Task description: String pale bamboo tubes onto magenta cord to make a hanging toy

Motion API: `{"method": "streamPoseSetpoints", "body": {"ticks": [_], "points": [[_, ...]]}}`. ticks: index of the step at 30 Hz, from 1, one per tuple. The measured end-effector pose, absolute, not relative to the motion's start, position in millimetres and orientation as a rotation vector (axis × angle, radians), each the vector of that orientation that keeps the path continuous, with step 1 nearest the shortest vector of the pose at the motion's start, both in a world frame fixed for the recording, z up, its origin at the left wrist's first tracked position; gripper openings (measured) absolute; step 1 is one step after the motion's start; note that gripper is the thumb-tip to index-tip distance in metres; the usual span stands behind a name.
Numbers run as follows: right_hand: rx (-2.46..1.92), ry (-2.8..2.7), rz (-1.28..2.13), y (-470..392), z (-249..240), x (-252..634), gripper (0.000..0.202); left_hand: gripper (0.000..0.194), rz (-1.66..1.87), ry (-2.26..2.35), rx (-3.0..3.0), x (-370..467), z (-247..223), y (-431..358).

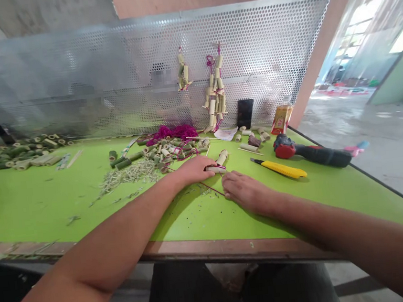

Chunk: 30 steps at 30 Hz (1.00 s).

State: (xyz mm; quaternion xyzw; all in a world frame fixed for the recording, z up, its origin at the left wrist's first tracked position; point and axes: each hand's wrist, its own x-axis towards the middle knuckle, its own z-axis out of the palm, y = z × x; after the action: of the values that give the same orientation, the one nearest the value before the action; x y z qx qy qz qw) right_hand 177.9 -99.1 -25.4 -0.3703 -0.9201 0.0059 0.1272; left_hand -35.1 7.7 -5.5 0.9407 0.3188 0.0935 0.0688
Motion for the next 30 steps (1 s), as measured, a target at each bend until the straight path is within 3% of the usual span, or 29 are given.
{"method": "streamPoseSetpoints", "body": {"ticks": [4, 9, 15, 20, 26, 30], "points": [[-0.945, -2.754, 0.384, -100, -15, 201, 0.021, 0.050, 0.254, 1.168, 2.749, -28, -4, 2], [-1.144, -2.500, 0.675, -95, -5, 210, 0.024, 0.070, 0.269, 1.107, 2.879, -25, -4, 2], [-1.111, -2.391, 0.887, -87, -4, 203, 0.032, 0.061, 0.165, 0.833, 2.983, -25, -3, 8], [-1.104, -2.527, 0.780, -81, -6, 200, 0.023, 0.058, 0.096, 0.800, 2.994, -8, -2, 6], [-1.066, -2.694, 0.741, -74, 1, 192, 0.015, 0.041, 0.127, 1.070, 2.932, -3, -6, 6], [-1.112, -2.643, 0.632, -77, -5, 189, 0.017, 0.041, 0.207, 1.219, 2.838, -9, -6, 6]]}}
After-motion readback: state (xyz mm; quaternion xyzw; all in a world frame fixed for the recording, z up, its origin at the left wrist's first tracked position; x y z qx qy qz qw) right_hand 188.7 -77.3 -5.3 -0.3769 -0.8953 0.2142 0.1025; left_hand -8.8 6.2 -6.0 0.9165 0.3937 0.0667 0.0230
